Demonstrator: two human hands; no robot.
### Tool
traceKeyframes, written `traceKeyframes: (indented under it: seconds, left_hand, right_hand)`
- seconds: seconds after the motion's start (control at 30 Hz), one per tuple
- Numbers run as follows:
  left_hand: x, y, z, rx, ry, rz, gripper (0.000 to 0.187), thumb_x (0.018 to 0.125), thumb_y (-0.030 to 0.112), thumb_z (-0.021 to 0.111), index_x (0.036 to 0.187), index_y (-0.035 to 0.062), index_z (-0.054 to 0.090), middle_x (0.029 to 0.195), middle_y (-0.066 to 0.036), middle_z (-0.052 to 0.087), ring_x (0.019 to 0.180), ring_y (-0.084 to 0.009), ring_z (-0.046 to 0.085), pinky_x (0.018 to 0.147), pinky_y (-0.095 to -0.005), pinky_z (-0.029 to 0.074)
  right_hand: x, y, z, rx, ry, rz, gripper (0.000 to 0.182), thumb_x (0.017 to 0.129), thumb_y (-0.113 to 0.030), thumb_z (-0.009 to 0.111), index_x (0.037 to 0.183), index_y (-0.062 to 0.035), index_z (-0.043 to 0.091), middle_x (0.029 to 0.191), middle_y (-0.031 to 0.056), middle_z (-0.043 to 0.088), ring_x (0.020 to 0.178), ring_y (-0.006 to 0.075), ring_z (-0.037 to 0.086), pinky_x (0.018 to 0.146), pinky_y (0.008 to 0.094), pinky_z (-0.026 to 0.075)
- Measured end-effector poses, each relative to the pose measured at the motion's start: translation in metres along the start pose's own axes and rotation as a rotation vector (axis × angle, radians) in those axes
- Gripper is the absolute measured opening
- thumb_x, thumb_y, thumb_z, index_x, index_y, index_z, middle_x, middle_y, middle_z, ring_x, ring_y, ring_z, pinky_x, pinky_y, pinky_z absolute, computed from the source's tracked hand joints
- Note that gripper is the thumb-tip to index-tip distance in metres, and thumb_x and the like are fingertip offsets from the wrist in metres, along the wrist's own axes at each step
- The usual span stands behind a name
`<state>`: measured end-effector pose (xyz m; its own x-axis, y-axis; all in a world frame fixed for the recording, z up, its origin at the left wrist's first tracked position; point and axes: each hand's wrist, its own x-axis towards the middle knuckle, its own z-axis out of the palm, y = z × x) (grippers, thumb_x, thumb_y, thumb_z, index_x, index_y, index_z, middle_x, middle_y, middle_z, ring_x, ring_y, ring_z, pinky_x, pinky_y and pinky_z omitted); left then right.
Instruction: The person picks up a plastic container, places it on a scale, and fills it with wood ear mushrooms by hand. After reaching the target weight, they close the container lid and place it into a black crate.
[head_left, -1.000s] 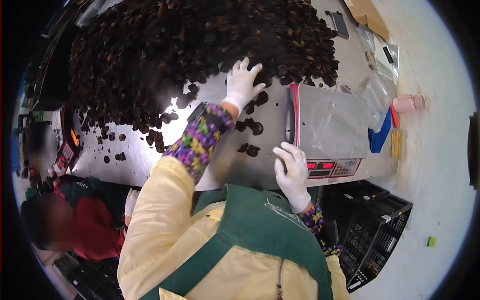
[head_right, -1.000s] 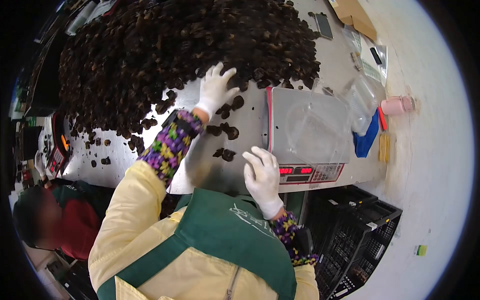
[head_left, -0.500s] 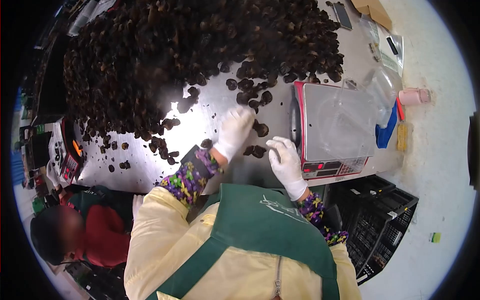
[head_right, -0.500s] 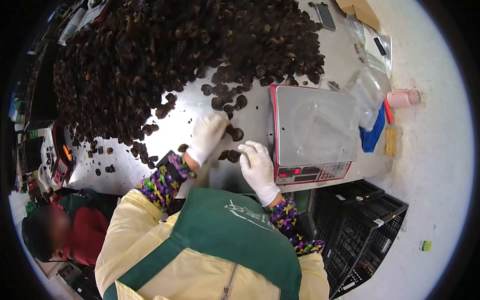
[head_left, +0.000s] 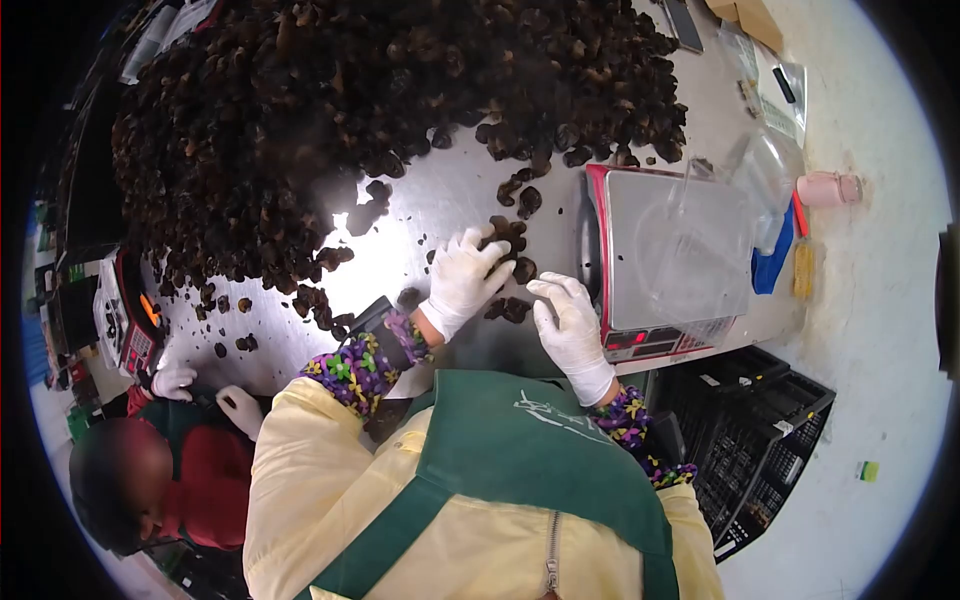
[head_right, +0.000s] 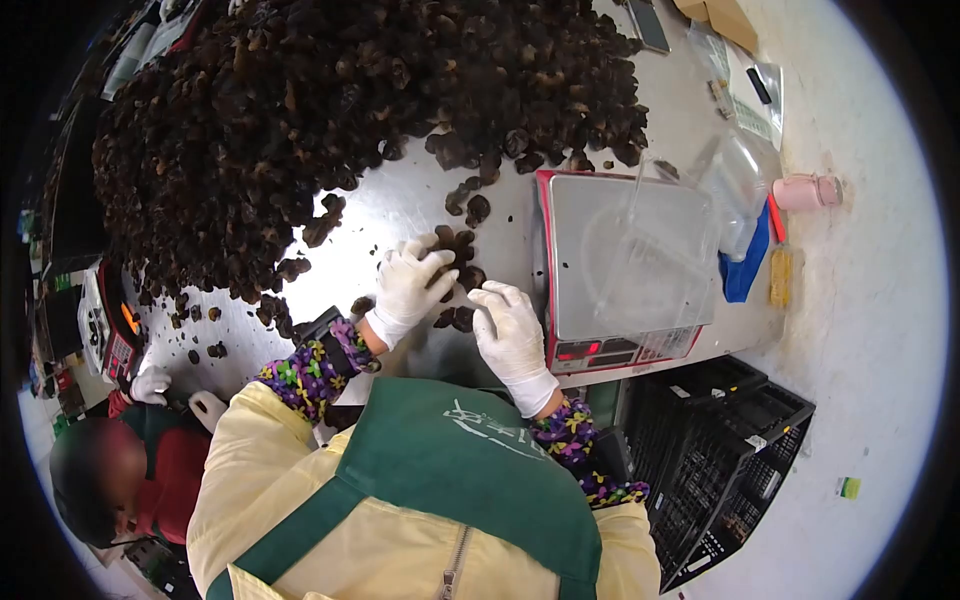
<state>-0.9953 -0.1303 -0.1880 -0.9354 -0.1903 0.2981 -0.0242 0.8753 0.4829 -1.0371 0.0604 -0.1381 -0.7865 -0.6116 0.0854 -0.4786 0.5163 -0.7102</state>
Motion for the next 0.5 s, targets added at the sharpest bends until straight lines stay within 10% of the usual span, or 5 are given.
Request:
traceKeyframes:
  seconds: [0.13,0.3,0.37,0.5]
  left_hand:
    - [0.057,-0.015,-0.010,-0.014,0.010,-0.272,0.031,0.081,0.027,0.074,0.109,0.0135,0.068,0.116,-0.011,0.061,0.104,-0.0334,0.059,0.087,-0.0452,0.047]
    - [0.137,-0.033,0.038,0.256,0.200,-0.199,0.036,0.080,0.031,0.075,0.111,0.0142,0.067,0.108,-0.012,0.060,0.105,-0.0345,0.058,0.083,-0.0434,0.051]
    - [0.147,-0.037,0.049,0.231,-0.110,-0.152,0.030,0.080,0.031,0.074,0.105,0.0147,0.068,0.103,-0.011,0.060,0.101,-0.0326,0.061,0.080,-0.0420,0.053]
    - [0.132,-0.012,0.057,0.375,-0.105,0.029,0.006,0.082,0.017,0.062,0.086,0.0131,0.064,0.092,-0.007,0.060,0.084,-0.0263,0.066,0.071,-0.0401,0.054]
  right_hand:
    - [0.000,-0.002,-0.003,0.041,0.005,0.016,0.025,0.082,-0.005,0.064,0.106,-0.0075,0.069,0.111,0.0129,0.064,0.103,0.0318,0.060,0.092,0.0400,0.049]
    - [0.010,-0.011,-0.009,0.036,0.026,-0.022,0.025,0.081,-0.004,0.064,0.105,-0.0074,0.069,0.110,0.0131,0.064,0.102,0.0317,0.061,0.091,0.0402,0.049]
    - [0.008,-0.012,-0.011,0.035,0.033,-0.027,0.025,0.081,-0.004,0.064,0.106,-0.0078,0.069,0.110,0.0130,0.064,0.101,0.0318,0.061,0.091,0.0405,0.049]
    - [-0.001,-0.010,-0.016,0.027,0.035,-0.025,0.027,0.081,-0.004,0.065,0.107,-0.0081,0.068,0.112,0.0130,0.063,0.102,0.0321,0.061,0.091,0.0409,0.049]
